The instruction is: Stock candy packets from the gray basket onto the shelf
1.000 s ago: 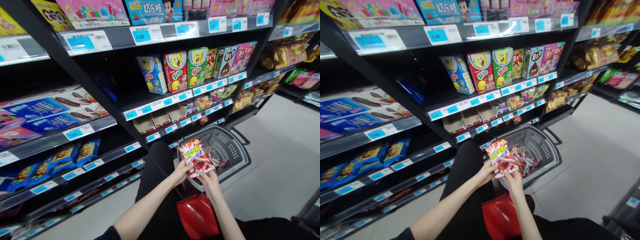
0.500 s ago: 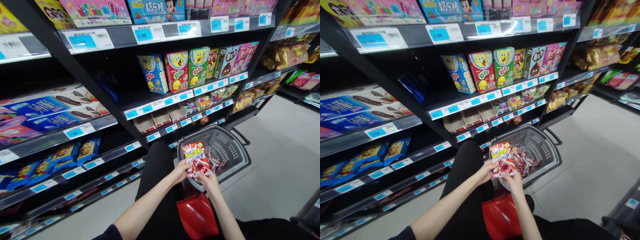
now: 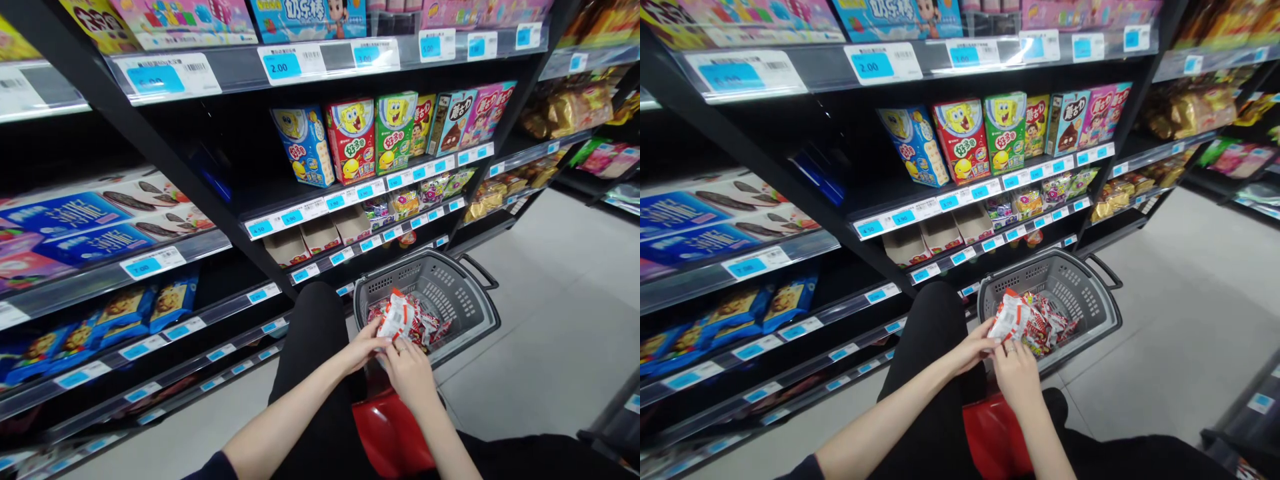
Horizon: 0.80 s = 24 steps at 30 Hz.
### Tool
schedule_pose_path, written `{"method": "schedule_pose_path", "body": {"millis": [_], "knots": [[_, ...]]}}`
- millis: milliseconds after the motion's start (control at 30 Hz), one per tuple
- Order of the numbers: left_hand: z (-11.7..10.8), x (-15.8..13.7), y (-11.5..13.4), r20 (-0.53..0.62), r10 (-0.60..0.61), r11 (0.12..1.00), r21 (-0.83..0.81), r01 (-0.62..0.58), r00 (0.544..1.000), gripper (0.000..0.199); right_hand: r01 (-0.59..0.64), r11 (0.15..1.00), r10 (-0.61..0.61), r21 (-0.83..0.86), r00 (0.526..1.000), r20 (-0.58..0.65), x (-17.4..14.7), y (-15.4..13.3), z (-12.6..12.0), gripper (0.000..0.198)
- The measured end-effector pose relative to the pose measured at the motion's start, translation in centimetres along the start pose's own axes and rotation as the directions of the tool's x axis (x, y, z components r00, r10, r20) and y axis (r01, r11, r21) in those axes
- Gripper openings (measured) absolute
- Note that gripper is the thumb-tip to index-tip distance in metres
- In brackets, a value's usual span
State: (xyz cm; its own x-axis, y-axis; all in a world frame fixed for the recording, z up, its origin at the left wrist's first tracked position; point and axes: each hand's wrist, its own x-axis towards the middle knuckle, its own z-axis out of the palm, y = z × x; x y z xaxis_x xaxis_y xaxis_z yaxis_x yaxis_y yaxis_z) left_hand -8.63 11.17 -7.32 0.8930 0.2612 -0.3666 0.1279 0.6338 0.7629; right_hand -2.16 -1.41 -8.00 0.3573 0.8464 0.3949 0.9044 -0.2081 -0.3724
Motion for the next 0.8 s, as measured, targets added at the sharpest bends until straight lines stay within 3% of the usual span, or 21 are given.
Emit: {"method": "schedule_pose_path", "body": {"millis": [67, 100, 133, 167, 200, 267, 333, 367, 433, 533, 600, 700, 800], "knots": [[-0.3, 0.1, 0.2, -0.018, 0.001, 1.0, -0.02, -0.001, 1.0, 0.043, -0.018, 0.986, 0.021, 0.168, 1.0, -0.012, 0.2, 0.9, -1.3, 0.012], [-0.6, 0.1, 0.3, 0.008, -0.019, 0.999, -0.036, 0.019, 1.0, 0.042, -0.08, 0.965, 0.1, 0.25, 0.993, -0.068, 0.3, 1.7, -2.0, 0.011], [-0.9, 0.1, 0.4, 0.05, -0.052, 0.998, -0.045, 0.054, 0.997, 0.041, -0.177, 0.928, 0.237, 0.329, 0.959, -0.154, 0.3, 2.6, -2.6, 0.013], [-1.3, 0.1, 0.6, 0.097, -0.091, 0.994, -0.043, 0.096, 0.991, 0.039, -0.282, 0.86, 0.395, 0.425, 0.895, -0.206, 0.3, 3.5, -3.2, 0.02], [-1.7, 0.0, 0.7, 0.141, -0.13, 0.99, -0.032, 0.136, 0.981, 0.037, -0.354, 0.75, 0.529, 0.558, 0.828, -0.185, 0.3, 4.4, -3.5, 0.032], [-2.4, -0.2, 0.8, 0.192, -0.198, 0.98, 0.004, 0.201, 0.961, 0.034, -0.426, 0.401, 0.639, 0.811, 0.764, 0.085, 0.3, 5.6, -3.9, 0.057], [-2.7, -0.3, 0.9, 0.214, -0.242, 0.97, 0.024, 0.243, 0.946, 0.032, -0.478, 0.026, 0.498, 0.878, 0.768, 0.403, 0.2, 5.9, -3.9, 0.07], [-2.7, -0.4, 1.0, 0.214, -0.236, 0.971, 0.007, 0.24, 0.948, 0.033, -0.498, -0.098, 0.413, 0.862, 0.768, 0.491, 0.3, 5.7, -3.8, 0.073], [-2.4, -0.4, 1.3, 0.206, -0.159, 0.98, -0.089, 0.18, 0.966, 0.039, -0.476, -0.212, 0.367, 0.853, 0.77, 0.521, 0.4, 5.2, -3.5, 0.072], [-1.4, -0.4, 1.7, 0.175, 0.038, 0.965, -0.263, 0.01, 0.984, 0.061, -0.344, -0.185, 0.562, 0.92, 0.731, 0.387, 0.6, 4.7, -2.8, 0.055], [-0.9, -0.3, 1.7, 0.13, 0.138, 0.962, -0.252, -0.102, 0.982, 0.075, -0.294, -0.116, 0.665, 0.949, 0.687, 0.294, 0.5, 4.9, -2.1, 0.047], [-0.6, 0.1, 1.1, 0.04, 0.229, 0.969, -0.1, -0.224, 0.973, 0.102, -0.348, 0.037, 0.688, 0.937, 0.688, 0.229, 0.1, 5.4, -1.2, 0.043], [-1.0, 0.5, 0.6, -0.052, 0.311, 0.95, 0.039, -0.309, 0.949, 0.09, -0.46, 0.199, 0.695, 0.866, 0.689, 0.206, -0.3, 5.6, -0.8, 0.034]]}}
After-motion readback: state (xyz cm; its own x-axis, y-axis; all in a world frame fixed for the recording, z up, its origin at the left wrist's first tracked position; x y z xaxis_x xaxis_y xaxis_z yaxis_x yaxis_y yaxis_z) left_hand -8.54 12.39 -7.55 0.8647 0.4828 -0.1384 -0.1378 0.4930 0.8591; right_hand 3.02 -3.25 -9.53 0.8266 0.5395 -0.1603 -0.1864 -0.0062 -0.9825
